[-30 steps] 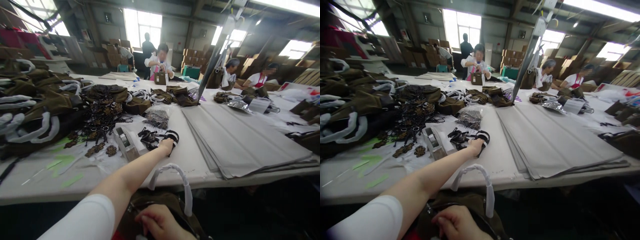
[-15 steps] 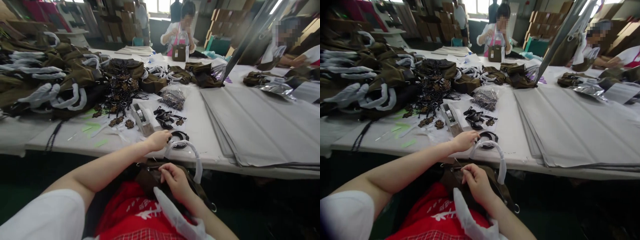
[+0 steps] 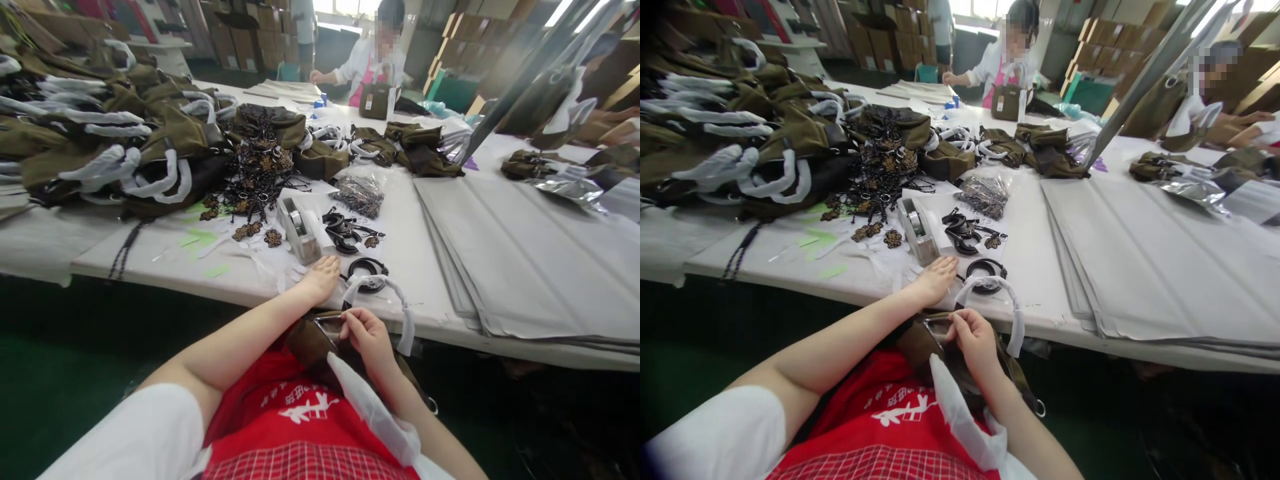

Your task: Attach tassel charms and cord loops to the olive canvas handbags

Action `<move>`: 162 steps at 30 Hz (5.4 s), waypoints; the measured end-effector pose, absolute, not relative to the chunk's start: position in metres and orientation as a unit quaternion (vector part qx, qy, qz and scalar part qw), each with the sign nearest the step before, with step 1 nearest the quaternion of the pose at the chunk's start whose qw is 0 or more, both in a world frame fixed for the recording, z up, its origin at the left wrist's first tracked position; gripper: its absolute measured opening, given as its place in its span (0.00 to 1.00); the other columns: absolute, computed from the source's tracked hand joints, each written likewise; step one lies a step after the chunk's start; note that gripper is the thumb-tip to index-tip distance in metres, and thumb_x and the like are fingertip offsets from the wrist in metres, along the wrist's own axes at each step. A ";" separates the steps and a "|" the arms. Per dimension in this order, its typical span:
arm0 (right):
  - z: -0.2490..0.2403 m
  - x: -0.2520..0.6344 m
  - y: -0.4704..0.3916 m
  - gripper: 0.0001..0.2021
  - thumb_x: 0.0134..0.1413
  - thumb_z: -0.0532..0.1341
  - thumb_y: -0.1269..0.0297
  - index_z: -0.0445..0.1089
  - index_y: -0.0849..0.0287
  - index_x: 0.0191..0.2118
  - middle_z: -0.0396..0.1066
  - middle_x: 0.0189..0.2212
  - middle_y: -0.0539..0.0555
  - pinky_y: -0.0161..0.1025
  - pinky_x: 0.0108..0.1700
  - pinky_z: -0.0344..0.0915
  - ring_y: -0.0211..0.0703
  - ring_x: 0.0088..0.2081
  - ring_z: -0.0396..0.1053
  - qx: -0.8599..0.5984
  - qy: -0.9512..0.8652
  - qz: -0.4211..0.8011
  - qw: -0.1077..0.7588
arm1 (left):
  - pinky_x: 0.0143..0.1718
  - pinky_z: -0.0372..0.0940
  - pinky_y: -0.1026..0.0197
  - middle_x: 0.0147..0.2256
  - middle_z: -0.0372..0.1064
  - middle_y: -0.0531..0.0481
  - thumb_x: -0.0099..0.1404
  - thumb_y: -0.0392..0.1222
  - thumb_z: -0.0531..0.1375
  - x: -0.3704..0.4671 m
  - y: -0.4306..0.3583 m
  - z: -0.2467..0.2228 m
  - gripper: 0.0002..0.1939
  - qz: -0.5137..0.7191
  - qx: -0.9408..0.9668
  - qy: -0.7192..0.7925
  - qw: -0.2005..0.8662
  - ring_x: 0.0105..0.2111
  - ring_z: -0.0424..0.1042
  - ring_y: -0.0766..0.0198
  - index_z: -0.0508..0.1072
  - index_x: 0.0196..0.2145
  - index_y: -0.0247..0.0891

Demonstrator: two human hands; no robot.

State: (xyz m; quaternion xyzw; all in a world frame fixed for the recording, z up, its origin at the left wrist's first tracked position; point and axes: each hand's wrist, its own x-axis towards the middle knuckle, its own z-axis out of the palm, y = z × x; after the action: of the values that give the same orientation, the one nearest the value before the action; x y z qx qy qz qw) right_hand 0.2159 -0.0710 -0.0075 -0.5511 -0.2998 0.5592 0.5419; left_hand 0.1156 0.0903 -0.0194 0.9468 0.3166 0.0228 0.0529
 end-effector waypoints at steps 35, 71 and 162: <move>-0.043 0.216 -0.014 0.06 0.54 0.60 0.65 0.69 0.59 0.28 0.74 0.18 0.49 0.31 0.20 0.59 0.35 0.16 0.65 -0.630 -0.349 0.602 0.345 | 0.38 0.66 0.64 0.34 0.79 0.48 0.56 0.34 0.59 0.064 0.080 -0.004 0.16 0.014 0.826 0.470 0.311 0.34 0.75 0.59 0.80 0.42 0.37; -0.011 0.210 -0.055 0.15 0.45 0.71 0.58 0.68 0.56 0.35 0.77 0.28 0.49 0.33 0.26 0.68 0.39 0.26 0.74 -0.580 -0.316 0.509 0.551 | 0.32 0.68 0.65 0.30 0.78 0.49 0.58 0.45 0.64 0.049 0.038 0.002 0.10 0.222 0.669 0.378 0.600 0.29 0.74 0.65 0.79 0.32 0.34; -0.038 0.201 -0.051 0.14 0.54 0.65 0.53 0.75 0.60 0.34 0.76 0.30 0.52 0.40 0.38 0.69 0.42 0.32 0.71 -0.605 -0.298 0.443 0.590 | 0.27 0.55 0.64 0.21 0.66 0.53 0.65 0.41 0.56 0.083 0.005 -0.010 0.15 0.268 0.712 0.469 0.449 0.23 0.63 0.68 0.70 0.21 0.35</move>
State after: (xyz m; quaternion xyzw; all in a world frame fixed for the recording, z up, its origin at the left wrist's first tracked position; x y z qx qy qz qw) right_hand 0.2008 -0.0508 -0.0381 -0.6054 -0.2984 0.4429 0.5902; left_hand 0.0833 0.0046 -0.0098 0.7121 0.4686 0.2679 0.4491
